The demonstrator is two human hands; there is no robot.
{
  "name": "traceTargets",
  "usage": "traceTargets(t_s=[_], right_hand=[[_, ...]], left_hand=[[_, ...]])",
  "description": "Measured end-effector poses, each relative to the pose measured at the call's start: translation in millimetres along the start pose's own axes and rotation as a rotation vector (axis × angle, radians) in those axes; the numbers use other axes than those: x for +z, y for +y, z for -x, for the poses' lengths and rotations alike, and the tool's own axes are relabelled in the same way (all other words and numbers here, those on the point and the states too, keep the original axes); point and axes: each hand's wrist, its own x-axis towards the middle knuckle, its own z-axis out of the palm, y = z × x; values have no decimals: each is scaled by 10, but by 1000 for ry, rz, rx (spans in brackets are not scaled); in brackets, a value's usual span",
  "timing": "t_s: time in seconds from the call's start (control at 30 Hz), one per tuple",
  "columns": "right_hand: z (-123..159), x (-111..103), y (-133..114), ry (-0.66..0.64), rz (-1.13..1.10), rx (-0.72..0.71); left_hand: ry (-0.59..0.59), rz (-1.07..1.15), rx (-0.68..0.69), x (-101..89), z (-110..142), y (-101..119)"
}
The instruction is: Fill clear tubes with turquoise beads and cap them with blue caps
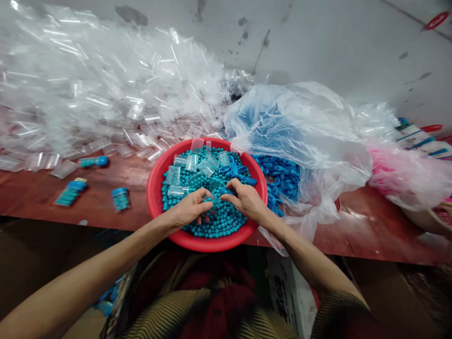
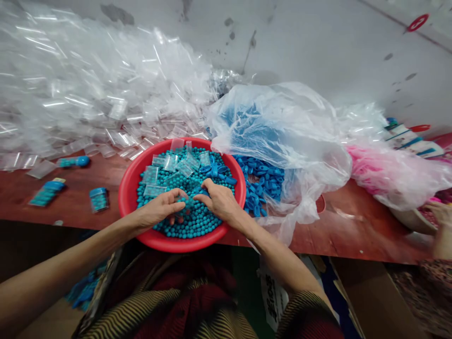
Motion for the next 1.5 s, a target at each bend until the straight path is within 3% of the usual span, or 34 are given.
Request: traceTargets(t_s=[0.1, 0.2, 0.4, 0.6, 0.7, 0.93, 1.27, 1.37, 1.5], right_hand=[[35, 126, -71, 168, -253, -130], [77, 186, -111, 188, -411, -205], [96, 161, -98, -37, -799, 129], [111, 101, -61, 137, -411, -184], [123, 33, -78, 179, -333, -155], [95, -176, -243, -181, -178, -18], [74, -253, -170, -232, -434, -66], [67, -257, -198, -172, -424, -46], [55, -268, -215, -207, -385, -77]], left_hand=[[12, -36, 57, 18, -20, -16], [-5, -33, 73, 23, -10, -21], [-34, -6, 102, 19, 11, -10], [-25, 11, 172, -5, -4, -24], [8, -42, 187, -6, -10, -44], [44, -152, 265, 27, 23, -74], [66, -168, 303, 47, 40, -49], [59, -135, 292, 53, 48, -36], [51, -60, 280, 54, 65, -13]])
